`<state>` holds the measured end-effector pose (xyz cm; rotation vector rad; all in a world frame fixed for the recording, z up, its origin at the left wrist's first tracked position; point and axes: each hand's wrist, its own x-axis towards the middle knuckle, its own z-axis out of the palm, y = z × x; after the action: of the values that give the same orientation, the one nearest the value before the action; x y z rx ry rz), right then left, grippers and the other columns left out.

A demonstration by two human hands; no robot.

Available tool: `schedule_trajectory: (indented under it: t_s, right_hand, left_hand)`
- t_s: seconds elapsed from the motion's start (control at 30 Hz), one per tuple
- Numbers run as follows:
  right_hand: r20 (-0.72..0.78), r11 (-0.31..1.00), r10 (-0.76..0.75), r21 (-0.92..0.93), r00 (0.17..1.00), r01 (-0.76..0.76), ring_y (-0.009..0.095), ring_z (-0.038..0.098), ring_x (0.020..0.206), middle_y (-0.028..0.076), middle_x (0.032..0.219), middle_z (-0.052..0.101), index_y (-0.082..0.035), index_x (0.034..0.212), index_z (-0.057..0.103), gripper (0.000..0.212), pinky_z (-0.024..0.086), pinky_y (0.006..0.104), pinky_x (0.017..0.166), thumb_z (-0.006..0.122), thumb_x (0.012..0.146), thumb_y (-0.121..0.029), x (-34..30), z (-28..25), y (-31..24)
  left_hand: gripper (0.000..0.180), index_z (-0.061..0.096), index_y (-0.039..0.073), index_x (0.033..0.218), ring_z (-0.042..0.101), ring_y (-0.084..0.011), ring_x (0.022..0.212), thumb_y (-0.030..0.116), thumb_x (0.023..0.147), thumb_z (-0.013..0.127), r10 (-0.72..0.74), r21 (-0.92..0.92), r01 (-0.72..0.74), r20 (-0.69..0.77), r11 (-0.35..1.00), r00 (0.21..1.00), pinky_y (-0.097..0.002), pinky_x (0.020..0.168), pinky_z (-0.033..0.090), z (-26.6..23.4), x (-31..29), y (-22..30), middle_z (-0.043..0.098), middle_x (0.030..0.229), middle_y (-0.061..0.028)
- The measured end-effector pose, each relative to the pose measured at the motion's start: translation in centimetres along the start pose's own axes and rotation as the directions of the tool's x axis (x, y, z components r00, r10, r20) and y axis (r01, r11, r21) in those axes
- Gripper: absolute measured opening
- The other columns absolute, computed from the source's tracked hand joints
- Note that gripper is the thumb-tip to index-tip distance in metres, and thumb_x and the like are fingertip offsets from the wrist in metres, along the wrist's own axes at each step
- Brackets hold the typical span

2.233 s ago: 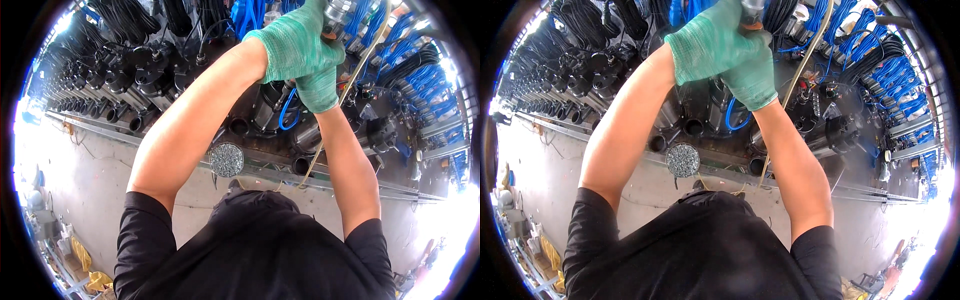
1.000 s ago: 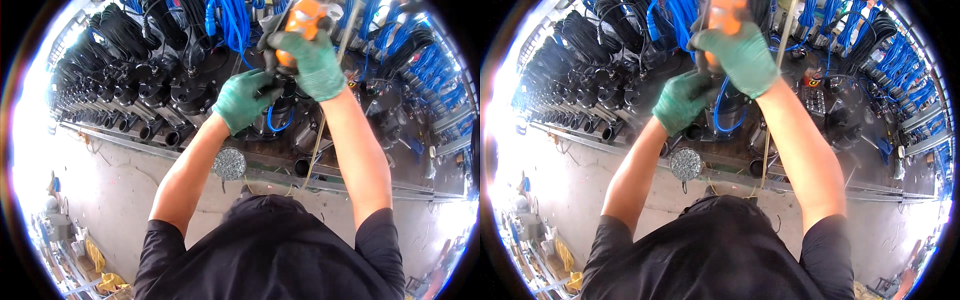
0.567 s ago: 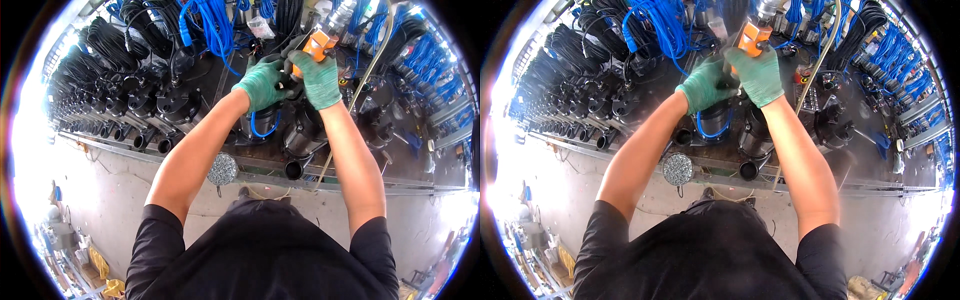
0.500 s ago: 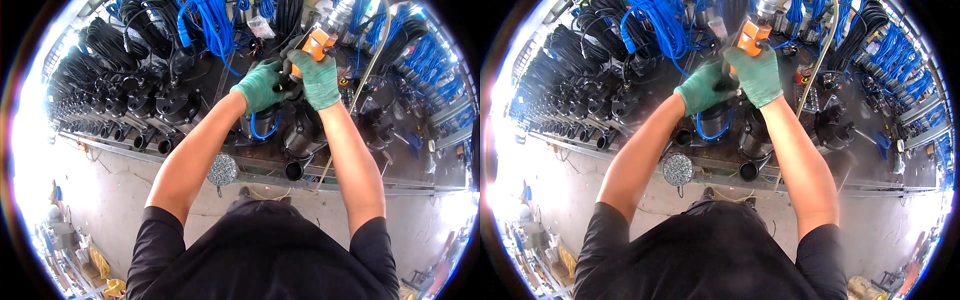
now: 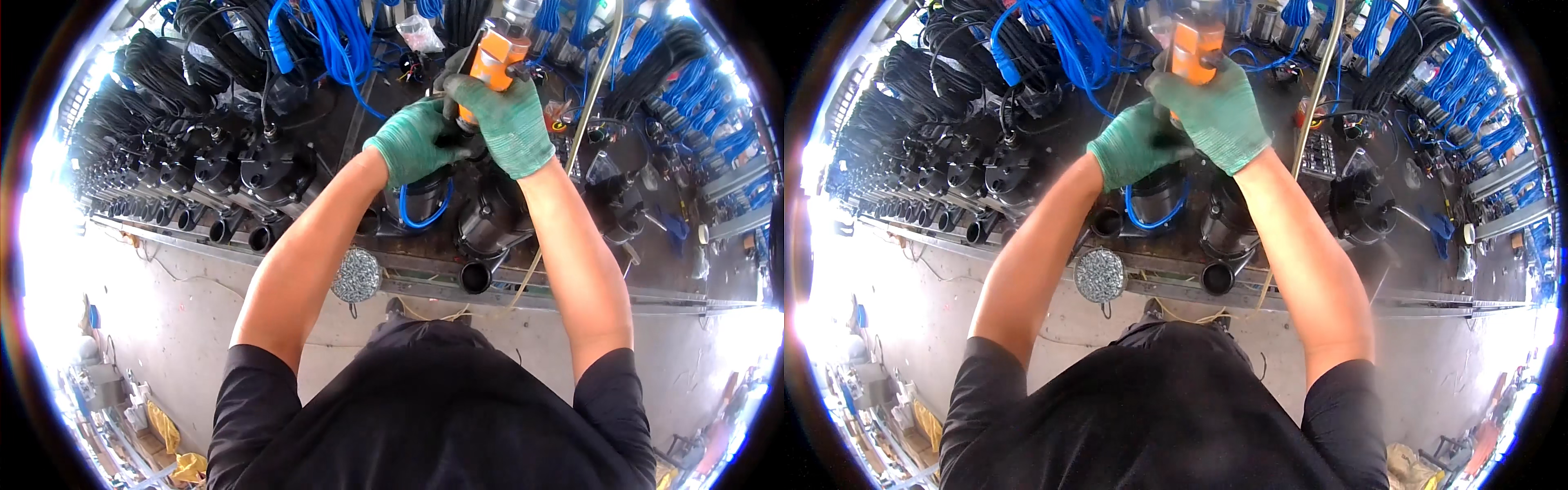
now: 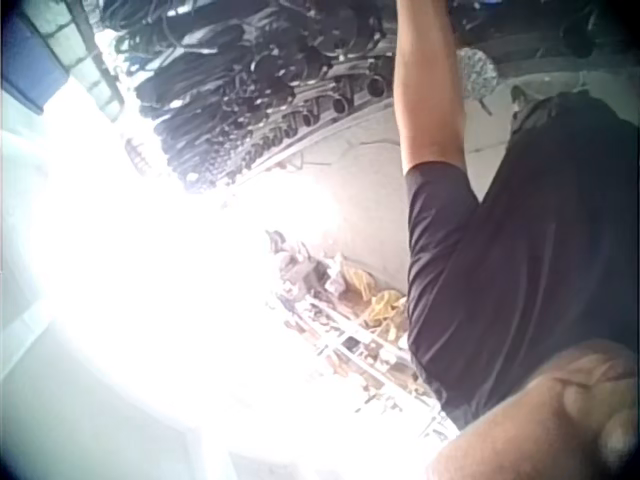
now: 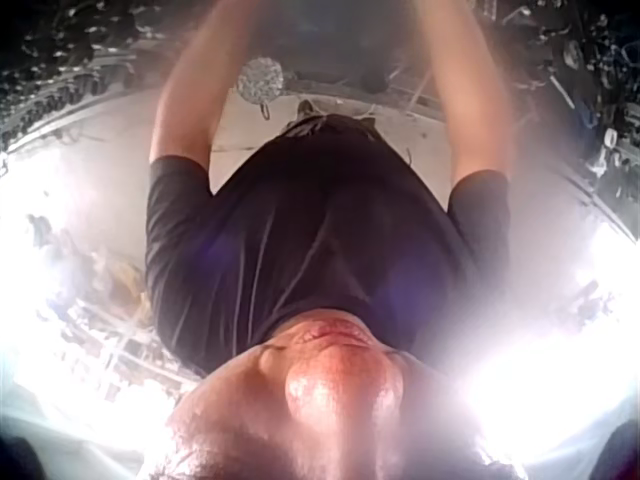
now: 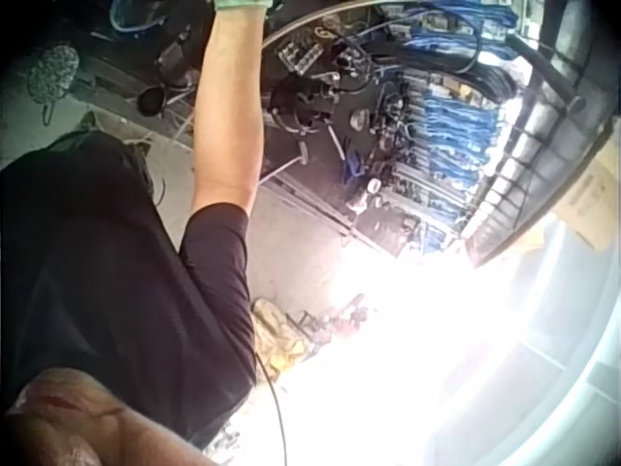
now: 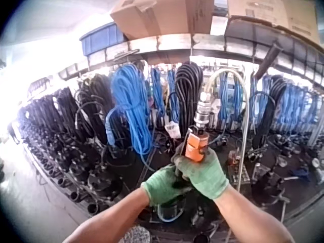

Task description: The person retrieves metal rods, installs fasteners onto pump assemblies on a workbench, and tightens them using a pneumatic tool. They then pick up additional metal rods from a crate.

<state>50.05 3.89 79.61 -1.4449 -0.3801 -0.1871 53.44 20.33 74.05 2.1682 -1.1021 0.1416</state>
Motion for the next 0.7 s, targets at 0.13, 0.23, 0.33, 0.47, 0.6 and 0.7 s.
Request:
schedule_trajectory:
  t_s: [0.13, 0.23, 0.33, 0.47, 0.6, 0.7]
  right_hand:
    - [-0.008, 0.996, -0.007, -0.092, 1.0, 0.007, 0.011, 0.066, 0.071, 0.004, 0.081, 0.071, -0.003, 0.103, 0.07, 0.014, 0.051, 0.0241, 0.063, 0.07, 0.092, -0.012, -0.2, 0.4, 0.5]
    - [-0.02, 0.997, -0.034, -0.072, 0.999, 0.033, 0.011, 0.065, 0.065, 0.005, 0.074, 0.071, -0.002, 0.097, 0.071, 0.015, 0.051, 0.0252, 0.062, 0.075, 0.086, -0.012, 0.4, -0.4, 0.9]
    - [-0.009, 0.997, -0.026, -0.073, 1.0, 0.025, 0.011, 0.065, 0.065, 0.005, 0.075, 0.071, -0.002, 0.096, 0.07, 0.013, 0.051, 0.0256, 0.062, 0.072, 0.086, -0.01, 0.3, -0.4, 1.4]
    - [0.077, 0.982, -0.093, -0.156, 0.993, 0.104, 0.012, 0.066, 0.067, 0.006, 0.081, 0.069, -0.002, 0.098, 0.066, 0.009, 0.051, 0.0244, 0.059, 0.067, 0.091, -0.007, 0.5, -0.2, 1.0]
    - [0.066, 0.981, -0.129, -0.138, 0.989, 0.137, 0.012, 0.066, 0.066, 0.006, 0.079, 0.069, 0.0, 0.1, 0.067, 0.011, 0.051, 0.0243, 0.058, 0.067, 0.09, -0.006, 1.2, 0.2, 0.9]
    - [0.086, 0.989, -0.123, -0.078, 0.989, 0.129, 0.012, 0.065, 0.065, 0.006, 0.08, 0.07, -0.001, 0.101, 0.067, 0.012, 0.05, 0.0244, 0.057, 0.067, 0.09, -0.006, 1.0, 0.5, 0.5]
  left_hand:
    - [0.035, 0.074, 0.009, 0.113, 0.062, -0.0351, 0.112, 0.033, 0.088, 0.076, -0.147, -0.104, 0.15, 0.033, 0.983, 0.989, -0.043, 0.101, 0.049, 1.1, 0.0, -0.9, 0.068, 0.119, -0.0137]
    - [0.034, 0.073, 0.008, 0.112, 0.062, -0.0347, 0.111, 0.031, 0.088, 0.077, -0.095, -0.109, 0.093, -0.013, 0.99, 0.995, -0.0432, 0.1, 0.049, 1.2, 0.1, -1.1, 0.068, 0.118, -0.0137]
    - [0.033, 0.072, 0.008, 0.111, 0.062, -0.0344, 0.109, 0.03, 0.087, 0.078, -0.192, -0.108, 0.204, 0.108, 0.973, 0.975, -0.0423, 0.098, 0.05, 0.5, 0.5, -0.3, 0.068, 0.116, -0.0137]
    - [0.04, 0.066, 0.005, 0.122, 0.067, -0.0218, 0.109, 0.012, 0.085, 0.081, -0.055, 0.171, 0.029, 0.147, 0.985, 0.988, -0.0362, 0.099, 0.053, -0.7, 0.5, 0.7, 0.072, 0.119, -0.0099]
    - [0.035, 0.07, 0.008, 0.118, 0.067, -0.0264, 0.108, 0.019, 0.086, 0.08, -0.09, -0.036, 0.094, 0.109, 0.995, 0.99, -0.0377, 0.1, 0.052, -0.3, 0.3, -0.6, 0.072, 0.12, -0.0098]
    - [0.035, 0.069, 0.008, 0.119, 0.067, -0.0264, 0.109, 0.019, 0.087, 0.08, -0.092, 0.008, 0.091, 0.125, 0.996, 0.988, -0.0374, 0.1, 0.052, -0.7, 0.1, 0.0, 0.071, 0.12, -0.0101]
